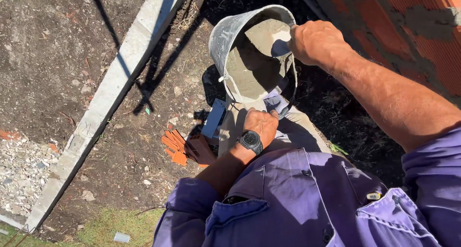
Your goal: The person scoops cement from a bucket using a trowel and applies it to the top of a red brick wall. The person repeatedly scoops and spreads the cement along the wall's surface.
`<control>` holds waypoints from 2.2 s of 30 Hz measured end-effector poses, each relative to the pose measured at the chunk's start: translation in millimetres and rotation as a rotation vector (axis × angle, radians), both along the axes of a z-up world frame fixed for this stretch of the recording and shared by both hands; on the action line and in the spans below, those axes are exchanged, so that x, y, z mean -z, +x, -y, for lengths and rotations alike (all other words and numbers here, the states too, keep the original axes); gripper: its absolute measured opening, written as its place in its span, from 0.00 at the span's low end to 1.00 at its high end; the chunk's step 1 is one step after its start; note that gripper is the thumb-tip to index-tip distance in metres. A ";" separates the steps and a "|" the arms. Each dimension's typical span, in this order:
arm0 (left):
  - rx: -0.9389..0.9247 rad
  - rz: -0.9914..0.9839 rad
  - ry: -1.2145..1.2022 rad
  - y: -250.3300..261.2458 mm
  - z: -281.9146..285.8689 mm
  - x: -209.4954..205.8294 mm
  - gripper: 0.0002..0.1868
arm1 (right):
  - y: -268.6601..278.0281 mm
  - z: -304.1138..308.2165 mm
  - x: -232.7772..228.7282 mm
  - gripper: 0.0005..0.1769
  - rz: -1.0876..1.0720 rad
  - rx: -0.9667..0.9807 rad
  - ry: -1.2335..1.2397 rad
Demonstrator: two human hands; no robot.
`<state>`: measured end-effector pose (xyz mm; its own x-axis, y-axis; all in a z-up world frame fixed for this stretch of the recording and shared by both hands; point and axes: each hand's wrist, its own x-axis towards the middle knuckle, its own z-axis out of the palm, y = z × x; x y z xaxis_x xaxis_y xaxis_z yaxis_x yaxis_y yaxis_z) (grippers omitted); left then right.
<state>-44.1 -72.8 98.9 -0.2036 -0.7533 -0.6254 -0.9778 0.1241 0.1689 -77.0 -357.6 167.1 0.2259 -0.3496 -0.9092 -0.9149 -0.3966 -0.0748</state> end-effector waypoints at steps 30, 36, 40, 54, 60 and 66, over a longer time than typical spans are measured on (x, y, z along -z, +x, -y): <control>-0.268 -0.315 0.056 58.8 -59.5 68.7 0.18 | -116.4 30.2 22.7 0.16 0.993 0.740 -0.264; -0.397 -0.300 0.153 92.8 8.5 -34.8 0.21 | -140.3 54.5 -45.1 0.18 1.334 0.793 -0.386; -0.454 -0.357 0.211 103.2 12.8 -41.9 0.22 | -144.1 6.7 -13.9 0.16 1.195 1.153 0.071; -0.313 -0.422 0.201 120.9 33.8 -52.0 0.20 | -88.3 54.1 92.8 0.29 0.568 0.764 -0.545; -0.196 -0.327 0.101 115.9 34.3 -35.4 0.18 | -79.6 57.2 30.1 0.33 0.664 0.901 -0.405; -0.189 -0.294 0.150 116.0 19.4 -4.1 0.18 | -107.2 42.2 40.2 0.25 0.736 1.104 -0.278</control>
<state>71.9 -92.2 103.0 -0.2573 -0.6991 -0.6671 -0.8879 -0.1013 0.4487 -184.2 -399.8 126.9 0.1099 -0.8139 -0.5705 -0.5460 0.4302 -0.7189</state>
